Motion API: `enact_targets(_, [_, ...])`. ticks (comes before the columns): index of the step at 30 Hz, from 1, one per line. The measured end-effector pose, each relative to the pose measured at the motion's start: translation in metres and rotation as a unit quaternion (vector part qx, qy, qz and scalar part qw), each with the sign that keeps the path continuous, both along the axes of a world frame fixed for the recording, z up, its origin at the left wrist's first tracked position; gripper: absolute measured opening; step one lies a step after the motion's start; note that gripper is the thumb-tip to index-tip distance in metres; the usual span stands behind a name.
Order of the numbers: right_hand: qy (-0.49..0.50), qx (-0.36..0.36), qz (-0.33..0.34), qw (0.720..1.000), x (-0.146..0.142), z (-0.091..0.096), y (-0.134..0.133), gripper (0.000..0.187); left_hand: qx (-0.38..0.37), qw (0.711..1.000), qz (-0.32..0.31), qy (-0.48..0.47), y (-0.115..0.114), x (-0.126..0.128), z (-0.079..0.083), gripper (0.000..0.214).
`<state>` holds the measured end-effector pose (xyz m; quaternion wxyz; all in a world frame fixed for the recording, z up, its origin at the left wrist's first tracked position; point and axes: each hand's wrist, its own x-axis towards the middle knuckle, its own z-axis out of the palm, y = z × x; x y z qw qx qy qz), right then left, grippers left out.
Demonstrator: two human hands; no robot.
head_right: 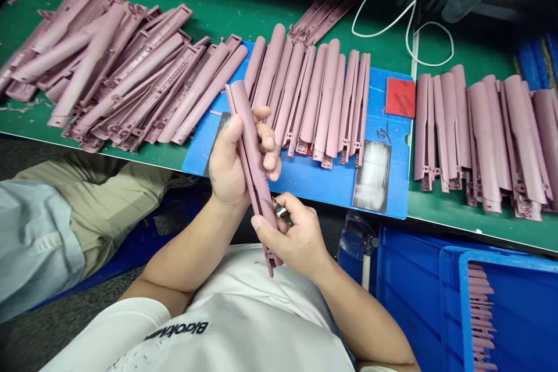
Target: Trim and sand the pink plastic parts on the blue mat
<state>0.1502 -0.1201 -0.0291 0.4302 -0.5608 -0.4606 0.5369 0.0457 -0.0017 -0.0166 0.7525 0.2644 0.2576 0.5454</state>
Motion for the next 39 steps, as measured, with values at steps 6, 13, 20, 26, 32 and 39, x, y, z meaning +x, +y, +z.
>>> enact_targets(6, [-0.013,-0.01,0.019,1.0,0.001,-0.001,-0.001,0.02,-0.028,0.999,0.004,0.024,0.0,0.001,0.002,0.042])
enact_targets(13, [-0.032,0.007,-0.002,0.999,0.002,-0.005,0.001,0.024,-0.039,0.998,-0.003,0.049,-0.004,0.001,0.004,0.043])
enact_targets(20, [-0.032,0.026,-0.018,0.999,0.002,-0.008,0.003,0.028,-0.035,0.997,-0.011,0.062,-0.008,0.001,0.008,0.038])
enact_targets(26, [0.006,0.037,0.006,0.999,0.003,-0.012,-0.001,0.039,-0.032,0.996,-0.007,0.087,-0.008,0.0,0.007,0.036])
enact_targets(32, [0.028,0.05,0.018,0.998,0.003,-0.014,-0.002,0.033,-0.051,0.995,-0.033,0.078,-0.008,0.0,0.007,0.036])
enact_targets(39, [0.005,0.05,-0.029,0.998,0.009,-0.016,-0.006,0.034,-0.021,0.992,-0.039,0.121,-0.009,-0.005,-0.001,0.048])
